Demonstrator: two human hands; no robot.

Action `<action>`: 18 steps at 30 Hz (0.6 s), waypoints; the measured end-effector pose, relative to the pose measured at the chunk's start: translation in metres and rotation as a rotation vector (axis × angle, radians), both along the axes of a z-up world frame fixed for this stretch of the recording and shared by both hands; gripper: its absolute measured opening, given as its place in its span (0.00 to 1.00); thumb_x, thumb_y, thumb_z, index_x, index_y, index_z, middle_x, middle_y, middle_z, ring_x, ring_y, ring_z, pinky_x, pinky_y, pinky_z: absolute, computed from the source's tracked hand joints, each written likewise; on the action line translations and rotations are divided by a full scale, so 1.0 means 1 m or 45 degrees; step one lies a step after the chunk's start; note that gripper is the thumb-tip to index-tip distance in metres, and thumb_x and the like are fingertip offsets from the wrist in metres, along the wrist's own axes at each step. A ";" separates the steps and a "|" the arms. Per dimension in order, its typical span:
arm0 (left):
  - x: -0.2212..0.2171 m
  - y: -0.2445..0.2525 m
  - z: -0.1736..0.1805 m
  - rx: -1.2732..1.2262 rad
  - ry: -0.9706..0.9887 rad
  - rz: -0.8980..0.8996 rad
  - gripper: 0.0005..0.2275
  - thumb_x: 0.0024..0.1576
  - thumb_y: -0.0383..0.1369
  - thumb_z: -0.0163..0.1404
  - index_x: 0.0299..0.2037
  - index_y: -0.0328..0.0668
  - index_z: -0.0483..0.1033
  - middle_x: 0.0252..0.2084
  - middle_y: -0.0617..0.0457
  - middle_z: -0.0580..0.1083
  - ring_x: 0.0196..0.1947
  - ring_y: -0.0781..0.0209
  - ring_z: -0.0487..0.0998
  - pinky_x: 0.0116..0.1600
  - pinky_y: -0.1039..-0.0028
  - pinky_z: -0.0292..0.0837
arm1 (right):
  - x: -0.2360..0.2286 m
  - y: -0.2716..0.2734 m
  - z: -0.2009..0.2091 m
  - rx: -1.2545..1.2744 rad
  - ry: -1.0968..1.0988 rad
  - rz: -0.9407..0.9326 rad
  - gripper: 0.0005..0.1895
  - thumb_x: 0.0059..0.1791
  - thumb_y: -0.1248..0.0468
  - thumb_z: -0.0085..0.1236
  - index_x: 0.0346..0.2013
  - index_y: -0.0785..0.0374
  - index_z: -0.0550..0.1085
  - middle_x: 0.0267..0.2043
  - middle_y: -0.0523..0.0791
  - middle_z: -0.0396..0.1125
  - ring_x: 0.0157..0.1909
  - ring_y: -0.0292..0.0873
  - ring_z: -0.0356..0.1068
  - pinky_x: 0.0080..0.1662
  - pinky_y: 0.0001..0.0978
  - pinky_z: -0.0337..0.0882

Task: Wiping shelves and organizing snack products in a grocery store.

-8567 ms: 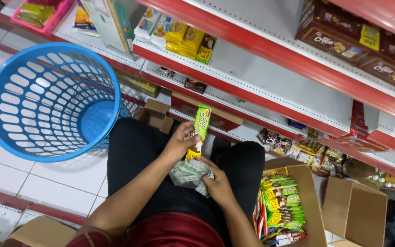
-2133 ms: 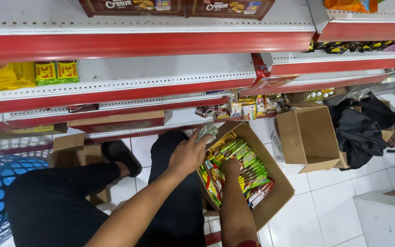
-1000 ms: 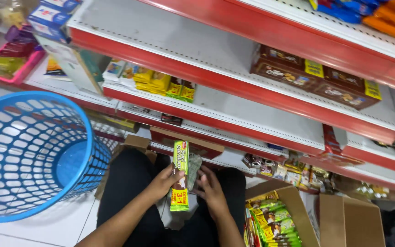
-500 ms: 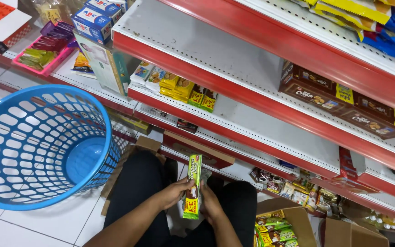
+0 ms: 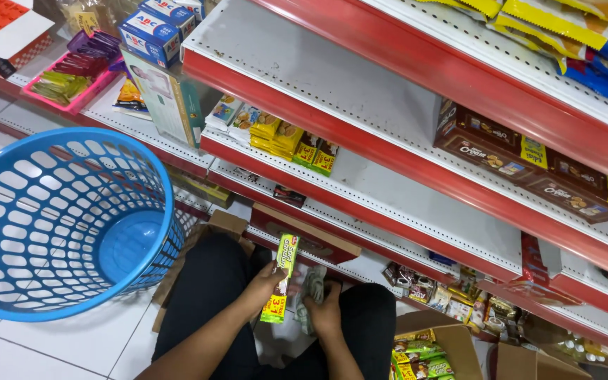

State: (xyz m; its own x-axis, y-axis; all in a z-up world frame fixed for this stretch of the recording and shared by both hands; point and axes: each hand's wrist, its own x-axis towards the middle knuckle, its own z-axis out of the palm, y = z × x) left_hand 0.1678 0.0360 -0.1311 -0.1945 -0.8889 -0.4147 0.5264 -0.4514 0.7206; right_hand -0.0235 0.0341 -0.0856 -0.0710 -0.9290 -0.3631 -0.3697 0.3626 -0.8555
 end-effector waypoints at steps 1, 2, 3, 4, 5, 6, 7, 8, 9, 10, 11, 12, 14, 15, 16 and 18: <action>0.000 0.001 0.008 -0.003 0.001 0.000 0.21 0.65 0.34 0.46 0.67 0.29 0.65 0.55 0.43 0.78 0.39 0.57 0.81 0.44 0.69 0.80 | 0.002 0.000 0.019 -0.003 0.001 0.000 0.32 0.41 0.68 0.65 0.58 0.66 0.64 0.50 0.52 0.72 0.49 0.47 0.75 0.50 0.37 0.75; 0.000 0.001 0.017 0.019 -0.033 -0.010 0.22 0.63 0.31 0.45 0.68 0.38 0.60 0.56 0.44 0.76 0.39 0.54 0.81 0.44 0.63 0.81 | 0.004 -0.001 0.038 -0.014 0.037 -0.011 0.29 0.41 0.67 0.66 0.55 0.66 0.68 0.48 0.52 0.74 0.47 0.47 0.75 0.49 0.37 0.75; 0.000 0.001 0.026 0.041 -0.067 -0.020 0.24 0.61 0.29 0.43 0.69 0.47 0.54 0.57 0.45 0.74 0.39 0.51 0.81 0.45 0.58 0.82 | 0.006 -0.002 0.058 -0.026 0.074 -0.023 0.26 0.41 0.66 0.67 0.52 0.65 0.71 0.46 0.52 0.75 0.46 0.46 0.76 0.48 0.36 0.75; 0.003 0.000 0.043 0.037 -0.070 -0.014 0.24 0.61 0.29 0.43 0.69 0.47 0.54 0.57 0.45 0.74 0.39 0.51 0.81 0.45 0.58 0.82 | -0.003 -0.008 0.047 -0.031 0.070 -0.018 0.26 0.41 0.66 0.67 0.52 0.65 0.71 0.46 0.52 0.75 0.46 0.46 0.76 0.48 0.36 0.75; 0.006 0.000 0.061 0.070 -0.023 -0.050 0.28 0.60 0.27 0.42 0.72 0.55 0.50 0.59 0.48 0.73 0.44 0.51 0.80 0.47 0.54 0.82 | -0.012 -0.015 0.036 -0.145 0.054 -0.005 0.24 0.41 0.66 0.66 0.52 0.65 0.74 0.47 0.52 0.75 0.47 0.46 0.76 0.48 0.35 0.75; 0.008 0.003 0.079 0.109 0.025 -0.088 0.33 0.58 0.24 0.41 0.74 0.63 0.46 0.61 0.51 0.71 0.48 0.52 0.80 0.49 0.50 0.81 | -0.022 -0.019 0.025 -0.253 0.039 0.005 0.23 0.41 0.67 0.65 0.52 0.64 0.76 0.48 0.52 0.75 0.47 0.46 0.76 0.49 0.35 0.75; 0.012 0.003 0.081 0.112 0.024 -0.086 0.33 0.58 0.24 0.41 0.74 0.63 0.46 0.61 0.51 0.71 0.48 0.52 0.80 0.49 0.50 0.81 | -0.020 -0.023 0.029 -0.251 0.037 0.007 0.23 0.41 0.67 0.65 0.52 0.64 0.76 0.48 0.52 0.75 0.47 0.46 0.76 0.49 0.35 0.75; 0.013 0.003 0.083 0.155 0.124 -0.134 0.35 0.58 0.23 0.41 0.75 0.66 0.45 0.60 0.49 0.70 0.51 0.52 0.79 0.50 0.48 0.81 | -0.021 -0.027 0.034 -0.416 0.064 0.057 0.24 0.41 0.68 0.63 0.53 0.64 0.76 0.51 0.52 0.73 0.49 0.47 0.76 0.49 0.35 0.75; 0.015 0.003 0.086 0.199 0.224 -0.182 0.37 0.57 0.23 0.41 0.76 0.68 0.44 0.59 0.48 0.68 0.55 0.53 0.79 0.52 0.46 0.80 | -0.022 -0.032 0.039 -0.580 0.092 0.107 0.25 0.41 0.69 0.61 0.54 0.64 0.76 0.54 0.52 0.71 0.50 0.48 0.76 0.50 0.35 0.75; 0.014 0.003 0.079 0.199 0.225 -0.188 0.37 0.57 0.23 0.41 0.76 0.68 0.44 0.59 0.48 0.68 0.55 0.53 0.79 0.52 0.46 0.80 | -0.014 -0.036 0.054 -0.580 0.095 0.101 0.25 0.41 0.69 0.61 0.54 0.64 0.76 0.54 0.52 0.71 0.50 0.48 0.76 0.50 0.35 0.75; 0.014 0.003 0.073 0.192 0.288 -0.247 0.38 0.57 0.22 0.42 0.77 0.68 0.45 0.58 0.48 0.67 0.54 0.54 0.77 0.54 0.44 0.80 | -0.007 -0.040 0.069 -0.697 0.234 0.190 0.26 0.41 0.70 0.61 0.55 0.63 0.76 0.56 0.52 0.69 0.53 0.50 0.74 0.52 0.37 0.74; 0.013 0.003 0.066 0.183 0.352 -0.304 0.39 0.56 0.21 0.43 0.78 0.68 0.46 0.57 0.48 0.66 0.54 0.56 0.75 0.55 0.42 0.80 | 0.000 -0.046 0.085 -0.813 0.375 0.283 0.26 0.41 0.71 0.61 0.56 0.61 0.76 0.57 0.53 0.67 0.55 0.53 0.73 0.54 0.39 0.74; 0.010 0.002 0.066 0.156 0.365 -0.305 0.38 0.56 0.23 0.44 0.77 0.67 0.47 0.58 0.50 0.67 0.54 0.57 0.74 0.57 0.42 0.78 | 0.014 -0.039 0.097 -0.850 0.461 0.377 0.28 0.41 0.72 0.61 0.57 0.60 0.76 0.58 0.54 0.67 0.57 0.56 0.70 0.55 0.42 0.72; 0.010 0.002 0.066 0.130 0.377 -0.303 0.37 0.56 0.25 0.44 0.77 0.66 0.48 0.60 0.53 0.67 0.54 0.58 0.73 0.58 0.43 0.76 | 0.022 -0.037 0.103 -0.885 0.544 0.473 0.29 0.40 0.73 0.61 0.57 0.59 0.76 0.59 0.55 0.66 0.58 0.58 0.68 0.57 0.44 0.70; 0.011 0.000 0.061 0.128 0.373 -0.295 0.37 0.56 0.25 0.44 0.77 0.66 0.48 0.60 0.53 0.67 0.54 0.58 0.73 0.58 0.43 0.76 | 0.027 -0.032 0.103 -0.888 0.539 0.478 0.29 0.40 0.73 0.61 0.57 0.59 0.76 0.59 0.55 0.66 0.58 0.58 0.68 0.57 0.44 0.70; 0.013 0.000 0.049 0.100 0.630 -0.125 0.32 0.61 0.37 0.44 0.77 0.53 0.50 0.62 0.47 0.70 0.57 0.51 0.72 0.58 0.48 0.74 | 0.036 -0.020 0.103 -0.851 0.551 0.615 0.30 0.39 0.73 0.63 0.56 0.58 0.76 0.59 0.55 0.66 0.59 0.59 0.67 0.57 0.46 0.69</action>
